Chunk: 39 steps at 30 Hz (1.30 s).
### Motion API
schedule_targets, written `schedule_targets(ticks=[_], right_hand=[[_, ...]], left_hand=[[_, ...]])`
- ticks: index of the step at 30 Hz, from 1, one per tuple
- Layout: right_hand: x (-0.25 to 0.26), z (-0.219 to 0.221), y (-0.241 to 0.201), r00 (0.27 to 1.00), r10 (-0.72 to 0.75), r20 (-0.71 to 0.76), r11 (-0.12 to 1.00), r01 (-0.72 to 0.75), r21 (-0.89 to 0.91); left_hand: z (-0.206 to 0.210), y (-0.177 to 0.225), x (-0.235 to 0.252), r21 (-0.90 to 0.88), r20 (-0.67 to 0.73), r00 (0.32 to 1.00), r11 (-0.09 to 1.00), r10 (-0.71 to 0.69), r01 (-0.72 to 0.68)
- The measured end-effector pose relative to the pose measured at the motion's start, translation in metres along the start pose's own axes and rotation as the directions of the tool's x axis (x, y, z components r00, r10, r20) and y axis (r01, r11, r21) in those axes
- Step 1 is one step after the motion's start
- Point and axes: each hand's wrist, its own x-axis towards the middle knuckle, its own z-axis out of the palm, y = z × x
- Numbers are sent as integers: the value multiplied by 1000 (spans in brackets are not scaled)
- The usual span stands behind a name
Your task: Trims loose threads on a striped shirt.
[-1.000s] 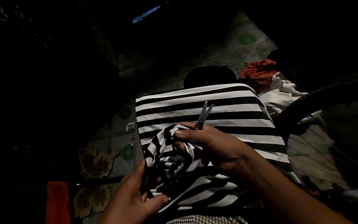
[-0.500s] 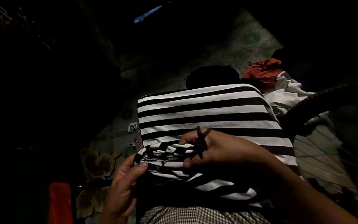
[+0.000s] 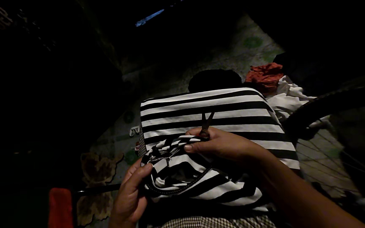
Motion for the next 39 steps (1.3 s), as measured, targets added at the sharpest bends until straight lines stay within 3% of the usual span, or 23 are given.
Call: schedule_targets(ticks=[2, 4, 6, 7, 9, 10, 14, 17, 20, 22, 25, 28, 31, 33, 36, 39], right_hand=[[-3, 1, 0, 996, -85, -6, 991, 84, -103], [-10, 4, 0, 976, -217, -24, 913, 194, -359], [-19, 9, 4, 926, -376, -36, 670, 245, -701], [-23, 13, 6, 897, -439, -57, 519, 202, -831], [-30, 19, 10, 809, -578, -111, 280, 69, -957], [-36, 20, 8, 776, -616, -139, 233, 12, -972], [-76, 13, -4, 743, -610, -274, 298, -105, -949], [-96, 5, 7, 762, -539, -358, 393, -149, -908], [-93, 10, 37, 778, -532, -335, 481, -49, -875], [-84, 26, 52, 778, -534, -331, 533, 6, -846], [-65, 49, 64, 704, -590, -395, 478, -90, -874], [-60, 63, 60, 766, -482, -426, 458, -194, -867], [-75, 67, 46, 868, -338, -363, 575, -114, -810], [-88, 61, 43, 865, -376, -333, 635, -21, -772], [-111, 43, 31, 714, -527, -461, 678, 26, -735], [-139, 25, 0, 453, -701, -551, 617, 0, -787]], left_hand=[[-3, 6, -4, 77, 12, 997, 995, 70, -71], [-7, 22, -10, 129, 29, 988, 980, 150, -152], [-8, 44, -21, 226, -5, 979, 954, 203, -197], [-7, 54, -27, 288, -5, 976, 935, 219, -208], [-10, 71, -36, 390, 96, 972, 890, 217, -237], [-9, 76, -41, 437, 150, 965, 861, 214, -259], [-3, 76, -52, 505, 356, 920, 794, 166, -339], [-7, 68, -50, 522, 338, 928, 788, 160, -326], [-8, 63, -54, 338, 335, 926, 895, 174, -291], [-10, 64, -58, 175, 488, 860, 949, 149, -264], [0, 66, -68, 68, 652, 740, 960, 164, -272], [13, 70, -84, 144, 601, 761, 905, 242, -401], [11, 81, -97, 144, 493, 785, 854, 375, -499], [5, 87, -99, 183, 438, 778, 803, 450, -567], [-2, 93, -90, 248, 350, 828, 809, 439, -533], [-28, 93, -55, 243, 397, 865, 873, 307, -422]])
